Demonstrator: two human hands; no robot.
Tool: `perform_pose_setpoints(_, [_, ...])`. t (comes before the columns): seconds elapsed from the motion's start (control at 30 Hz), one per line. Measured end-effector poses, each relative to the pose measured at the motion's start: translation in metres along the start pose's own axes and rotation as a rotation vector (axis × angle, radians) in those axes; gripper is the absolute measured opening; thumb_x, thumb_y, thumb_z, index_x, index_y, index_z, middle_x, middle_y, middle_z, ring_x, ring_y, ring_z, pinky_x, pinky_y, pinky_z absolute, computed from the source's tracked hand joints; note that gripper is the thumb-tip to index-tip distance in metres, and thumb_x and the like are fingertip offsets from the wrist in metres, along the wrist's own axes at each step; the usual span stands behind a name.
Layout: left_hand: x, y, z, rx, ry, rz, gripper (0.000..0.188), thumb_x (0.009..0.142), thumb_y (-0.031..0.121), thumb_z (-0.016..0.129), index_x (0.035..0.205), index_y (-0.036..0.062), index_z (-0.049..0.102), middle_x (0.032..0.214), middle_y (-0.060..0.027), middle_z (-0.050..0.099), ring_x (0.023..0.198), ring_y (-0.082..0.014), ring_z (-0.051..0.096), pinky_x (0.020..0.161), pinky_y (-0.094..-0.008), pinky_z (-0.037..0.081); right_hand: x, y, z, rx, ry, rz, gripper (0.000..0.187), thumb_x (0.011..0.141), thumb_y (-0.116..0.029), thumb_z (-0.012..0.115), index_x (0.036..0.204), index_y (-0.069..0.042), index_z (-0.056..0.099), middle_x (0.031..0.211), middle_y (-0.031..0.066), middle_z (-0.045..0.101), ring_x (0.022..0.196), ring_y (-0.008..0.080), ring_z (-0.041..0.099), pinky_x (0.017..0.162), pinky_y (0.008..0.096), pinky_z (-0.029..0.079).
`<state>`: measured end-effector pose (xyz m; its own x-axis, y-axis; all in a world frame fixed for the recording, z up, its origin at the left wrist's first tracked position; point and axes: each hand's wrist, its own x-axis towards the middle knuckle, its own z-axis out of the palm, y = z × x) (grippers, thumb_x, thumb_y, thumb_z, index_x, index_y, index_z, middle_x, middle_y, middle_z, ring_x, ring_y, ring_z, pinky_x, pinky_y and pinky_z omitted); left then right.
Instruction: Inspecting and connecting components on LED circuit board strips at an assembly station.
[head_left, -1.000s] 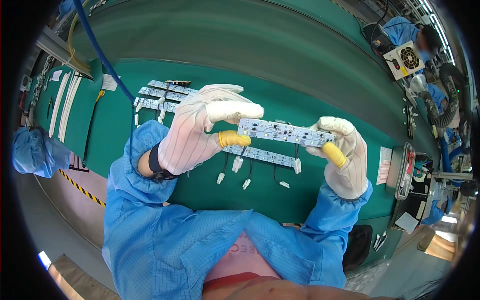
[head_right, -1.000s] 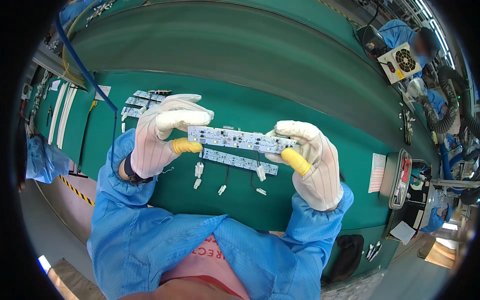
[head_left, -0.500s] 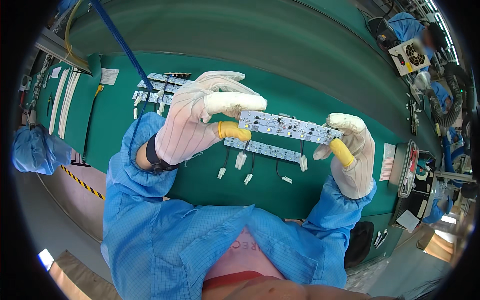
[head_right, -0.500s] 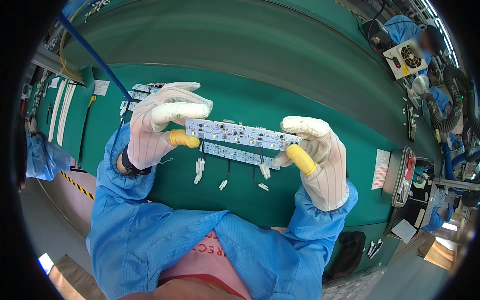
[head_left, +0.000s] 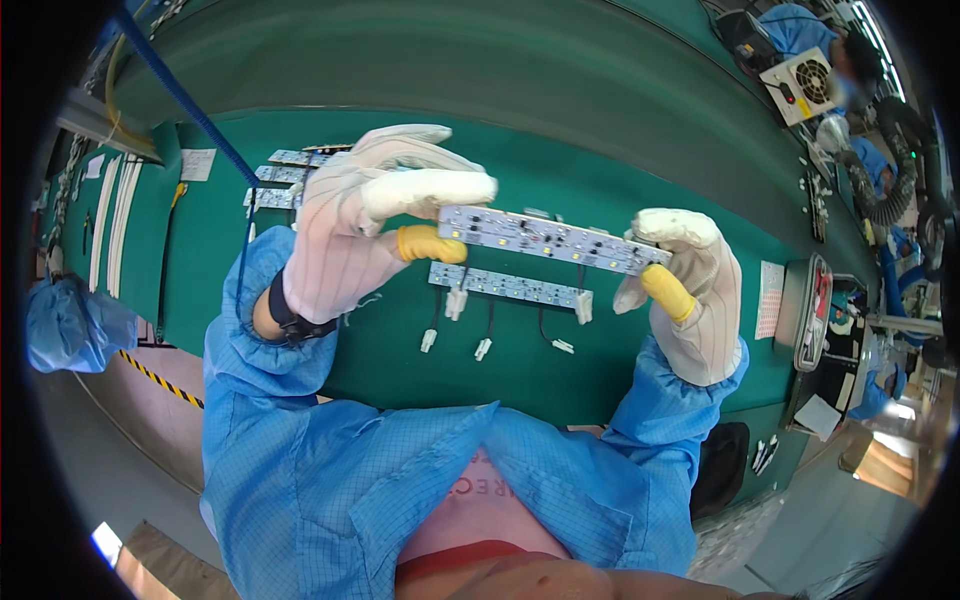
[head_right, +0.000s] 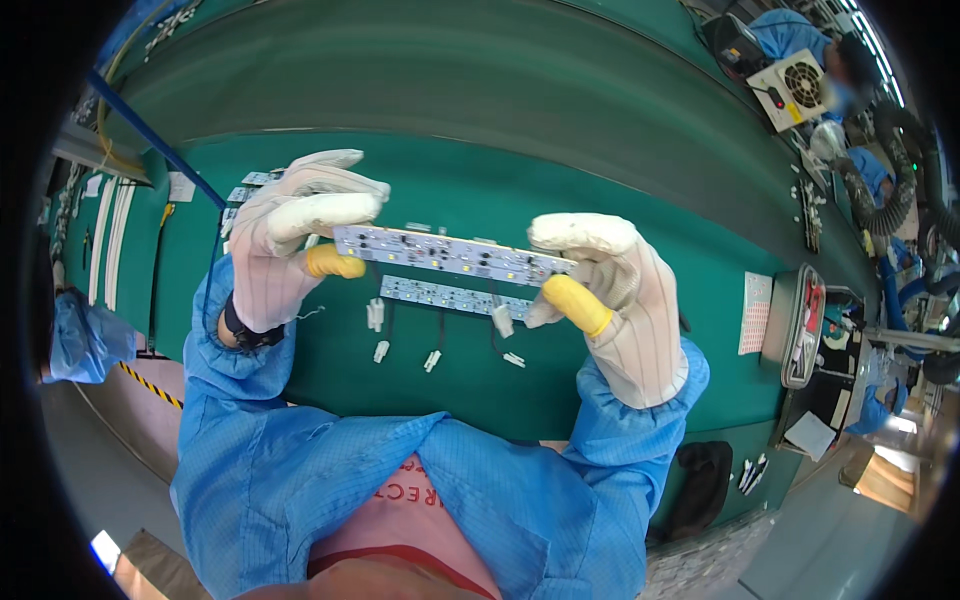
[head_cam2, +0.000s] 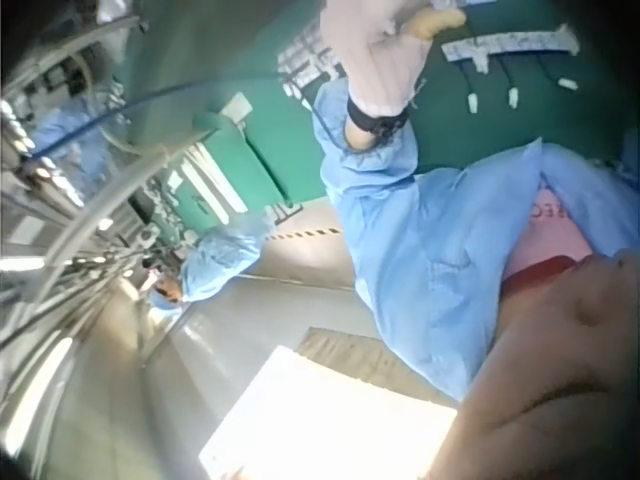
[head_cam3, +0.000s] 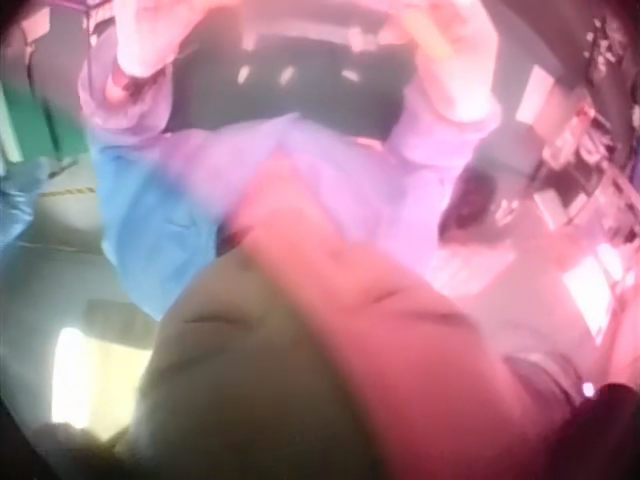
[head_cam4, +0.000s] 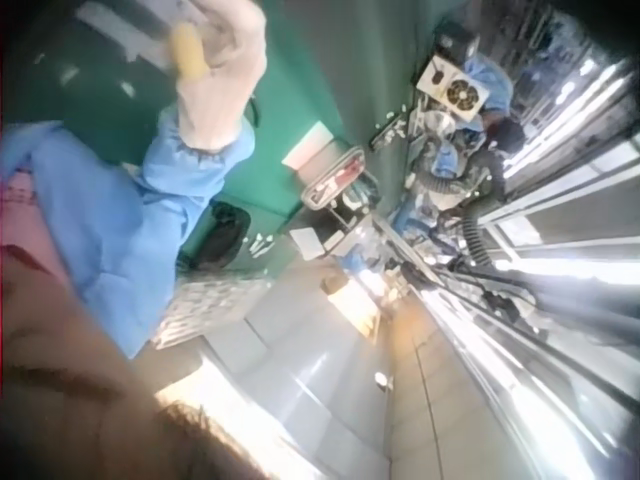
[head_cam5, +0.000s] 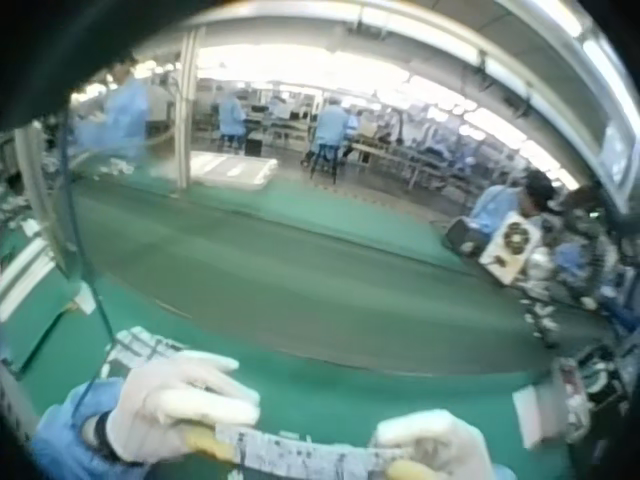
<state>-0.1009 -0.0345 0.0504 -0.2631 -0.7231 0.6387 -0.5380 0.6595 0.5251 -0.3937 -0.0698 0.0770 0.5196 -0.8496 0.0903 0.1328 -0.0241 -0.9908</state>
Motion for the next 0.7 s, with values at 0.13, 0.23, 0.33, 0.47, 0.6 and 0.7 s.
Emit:
perform_pose_setpoints(0.13, [0.004,0.000,0.001,0.015,-0.026,-0.002,0.042,0.075,0.034,0.073,0.105,0.0041,0.068,0.096,-0.0132,0.069,0.095,-0.0289,0.067,0.097,-0.0510,0.045,-0.004,-0.004,-0.005,-0.008,-0.002,0.052,0.043,0.085,-0.015,0.072,0.119,0.004,0.053,0.102,0.0153,0.064,0.075,0.0172,0.067,0.068,0.0263,0.054])
perform_pose_setpoints(0.23, [0.007,-0.002,0.002,-0.011,-0.037,0.021,0.042,0.075,0.034,0.073,0.104,0.0038,0.067,0.096,-0.0148,0.069,0.093,-0.0294,0.067,0.097,-0.0514,0.045,-0.004,-0.004,0.000,-0.113,0.071,0.065,0.054,0.080,-0.024,0.077,0.119,0.005,0.053,0.090,0.0133,0.065,0.063,0.0166,0.065,0.057,0.0229,0.052])
perform_pose_setpoints(0.33, [0.007,-0.004,0.004,-0.044,-0.013,-0.048,0.044,0.077,0.036,0.071,0.106,0.0029,0.066,0.099,-0.0154,0.069,0.094,-0.0289,0.066,0.098,-0.0511,0.045,-0.003,-0.007,0.006,-0.135,0.069,0.019,0.055,0.082,-0.025,0.075,0.120,0.006,0.052,0.093,0.0142,0.065,0.066,0.0168,0.066,0.059,0.0231,0.052])
perform_pose_setpoints(0.47, [0.008,-0.006,0.007,0.012,-0.037,-0.166,0.038,0.075,0.026,0.072,0.107,0.0053,0.069,0.098,-0.0098,0.069,0.096,-0.0289,0.065,0.097,-0.0415,0.048,-0.003,-0.002,0.005,-0.035,-0.019,-0.058,0.057,0.086,-0.033,0.071,0.121,0.007,0.051,0.099,0.0156,0.065,0.071,0.0171,0.068,0.061,0.0239,0.051])
perform_pose_setpoints(0.6, [0.005,-0.004,0.010,0.025,-0.043,-0.242,0.038,0.075,0.025,0.073,0.108,0.0059,0.069,0.097,-0.0097,0.069,0.098,-0.0285,0.065,0.098,-0.0419,0.048,-0.003,-0.006,0.002,0.015,-0.067,-0.053,0.054,0.086,-0.030,0.071,0.122,0.006,0.050,0.102,0.0159,0.064,0.071,0.0171,0.067,0.063,0.0253,0.053])
perform_pose_setpoints(0.7, [0.004,-0.005,0.008,-0.018,-0.011,-0.207,0.039,0.074,0.025,0.074,0.108,0.0058,0.069,0.098,-0.0090,0.069,0.098,-0.0282,0.065,0.098,-0.0423,0.048,-0.002,-0.006,0.001,-0.070,-0.037,-0.043,0.049,0.087,-0.023,0.070,0.122,0.006,0.051,0.104,0.0159,0.064,0.071,0.0176,0.067,0.064,0.0263,0.054])
